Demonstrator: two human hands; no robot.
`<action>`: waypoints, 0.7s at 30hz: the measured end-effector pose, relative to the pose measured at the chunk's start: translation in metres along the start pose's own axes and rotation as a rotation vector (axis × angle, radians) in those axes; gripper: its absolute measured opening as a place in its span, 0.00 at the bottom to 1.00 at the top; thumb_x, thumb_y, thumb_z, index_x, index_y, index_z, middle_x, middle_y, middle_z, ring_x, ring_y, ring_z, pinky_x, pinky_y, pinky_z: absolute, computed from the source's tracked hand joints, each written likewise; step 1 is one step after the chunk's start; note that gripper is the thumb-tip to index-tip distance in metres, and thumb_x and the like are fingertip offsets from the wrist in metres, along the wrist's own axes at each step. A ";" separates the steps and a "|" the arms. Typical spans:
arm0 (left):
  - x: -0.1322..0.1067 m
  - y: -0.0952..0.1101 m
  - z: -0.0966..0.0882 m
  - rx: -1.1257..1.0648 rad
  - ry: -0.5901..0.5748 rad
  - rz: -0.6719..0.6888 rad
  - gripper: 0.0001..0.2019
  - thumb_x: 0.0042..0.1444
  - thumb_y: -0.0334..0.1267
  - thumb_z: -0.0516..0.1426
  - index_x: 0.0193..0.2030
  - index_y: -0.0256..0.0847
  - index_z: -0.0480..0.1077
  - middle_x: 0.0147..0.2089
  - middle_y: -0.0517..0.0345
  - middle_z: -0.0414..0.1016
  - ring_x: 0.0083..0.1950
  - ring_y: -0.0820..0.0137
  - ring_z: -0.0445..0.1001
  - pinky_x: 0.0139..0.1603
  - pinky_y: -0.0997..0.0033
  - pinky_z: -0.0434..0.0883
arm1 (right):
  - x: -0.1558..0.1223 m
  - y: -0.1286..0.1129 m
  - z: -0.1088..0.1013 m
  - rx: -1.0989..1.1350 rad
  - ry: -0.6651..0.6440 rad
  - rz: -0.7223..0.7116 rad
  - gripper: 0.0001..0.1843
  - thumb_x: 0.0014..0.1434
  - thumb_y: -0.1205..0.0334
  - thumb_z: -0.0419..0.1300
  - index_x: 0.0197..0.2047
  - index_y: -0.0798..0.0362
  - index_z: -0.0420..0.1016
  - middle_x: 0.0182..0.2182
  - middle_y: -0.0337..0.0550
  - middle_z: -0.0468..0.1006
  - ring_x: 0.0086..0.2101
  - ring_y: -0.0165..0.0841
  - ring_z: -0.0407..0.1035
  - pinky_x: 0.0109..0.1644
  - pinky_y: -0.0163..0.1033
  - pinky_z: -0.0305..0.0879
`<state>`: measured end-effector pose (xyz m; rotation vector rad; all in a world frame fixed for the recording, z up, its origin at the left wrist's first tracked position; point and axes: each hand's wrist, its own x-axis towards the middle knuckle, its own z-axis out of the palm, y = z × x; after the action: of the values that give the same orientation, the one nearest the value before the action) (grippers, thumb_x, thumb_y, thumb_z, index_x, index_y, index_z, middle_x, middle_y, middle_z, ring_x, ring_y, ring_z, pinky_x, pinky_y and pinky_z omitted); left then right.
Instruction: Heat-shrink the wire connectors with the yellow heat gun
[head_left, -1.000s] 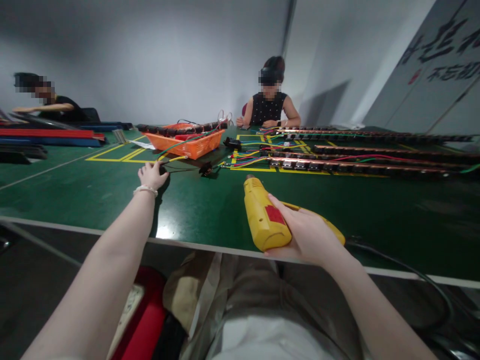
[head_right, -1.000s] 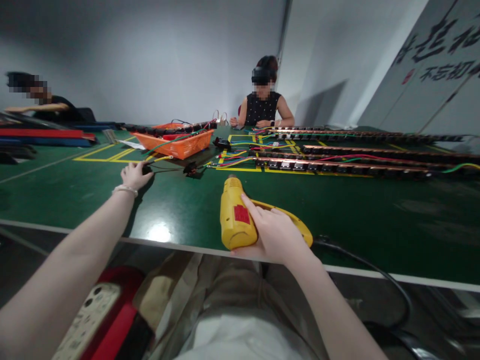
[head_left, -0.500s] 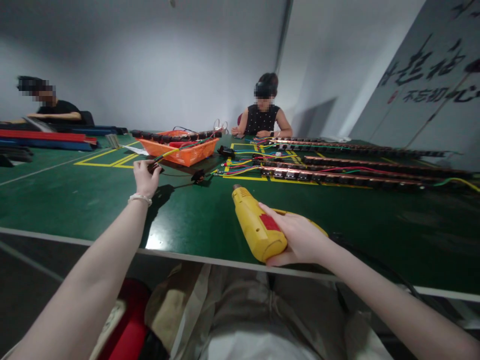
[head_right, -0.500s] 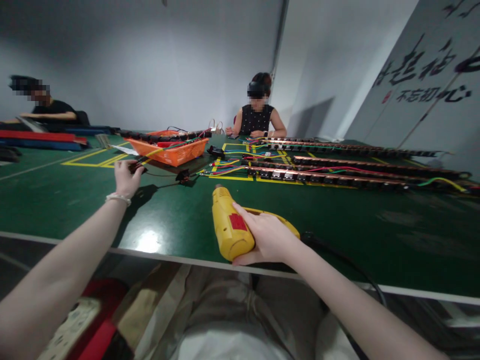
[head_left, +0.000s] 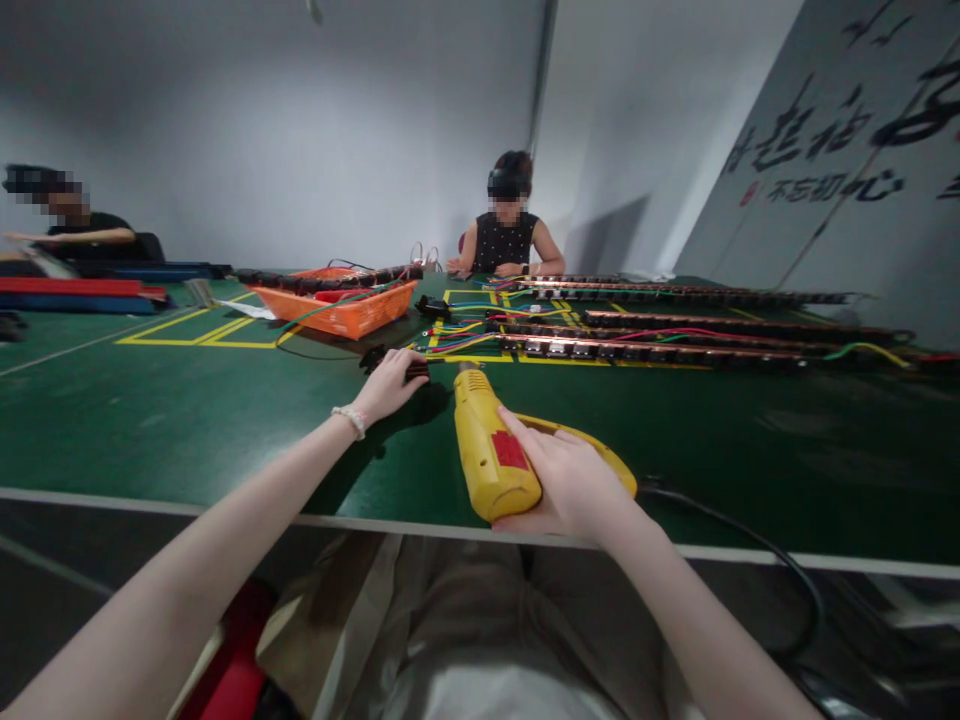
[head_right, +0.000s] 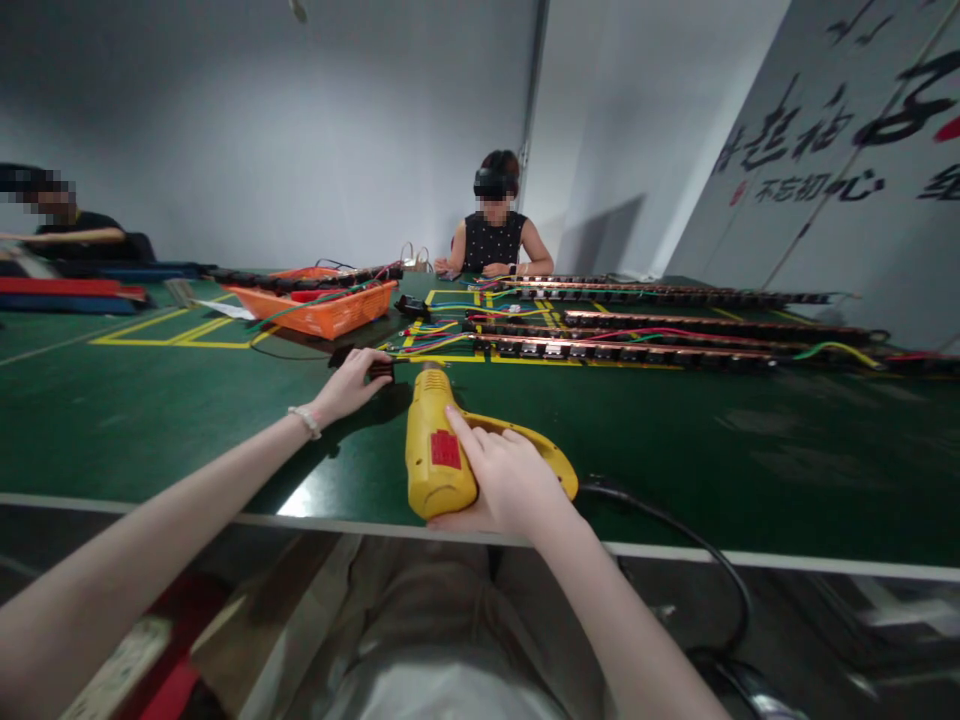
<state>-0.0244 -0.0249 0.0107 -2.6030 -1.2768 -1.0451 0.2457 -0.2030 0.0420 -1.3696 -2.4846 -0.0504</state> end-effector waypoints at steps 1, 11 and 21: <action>0.002 0.007 0.005 -0.022 -0.040 0.017 0.13 0.57 0.42 0.53 0.48 0.42 0.64 0.48 0.52 0.70 0.53 0.60 0.65 0.56 0.58 0.65 | 0.000 0.001 0.000 0.003 0.001 -0.002 0.65 0.39 0.34 0.64 0.70 0.56 0.37 0.51 0.56 0.74 0.46 0.48 0.71 0.50 0.51 0.62; 0.012 0.031 0.024 0.015 -0.153 0.022 0.25 0.56 0.44 0.54 0.60 0.40 0.59 0.56 0.46 0.69 0.59 0.55 0.65 0.56 0.52 0.62 | -0.004 -0.010 -0.002 0.033 0.024 0.087 0.63 0.40 0.36 0.64 0.69 0.55 0.38 0.53 0.54 0.72 0.49 0.48 0.70 0.51 0.49 0.63; 0.018 0.011 0.034 -0.151 -0.126 0.065 0.22 0.54 0.45 0.55 0.55 0.40 0.66 0.55 0.48 0.71 0.56 0.60 0.68 0.58 0.59 0.65 | -0.008 -0.017 0.001 0.042 0.089 0.154 0.62 0.39 0.31 0.63 0.68 0.53 0.44 0.50 0.52 0.74 0.47 0.47 0.70 0.50 0.49 0.63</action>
<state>0.0097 -0.0082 -0.0022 -2.8441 -1.1700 -1.0191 0.2355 -0.2182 0.0405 -1.5025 -2.2888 -0.0245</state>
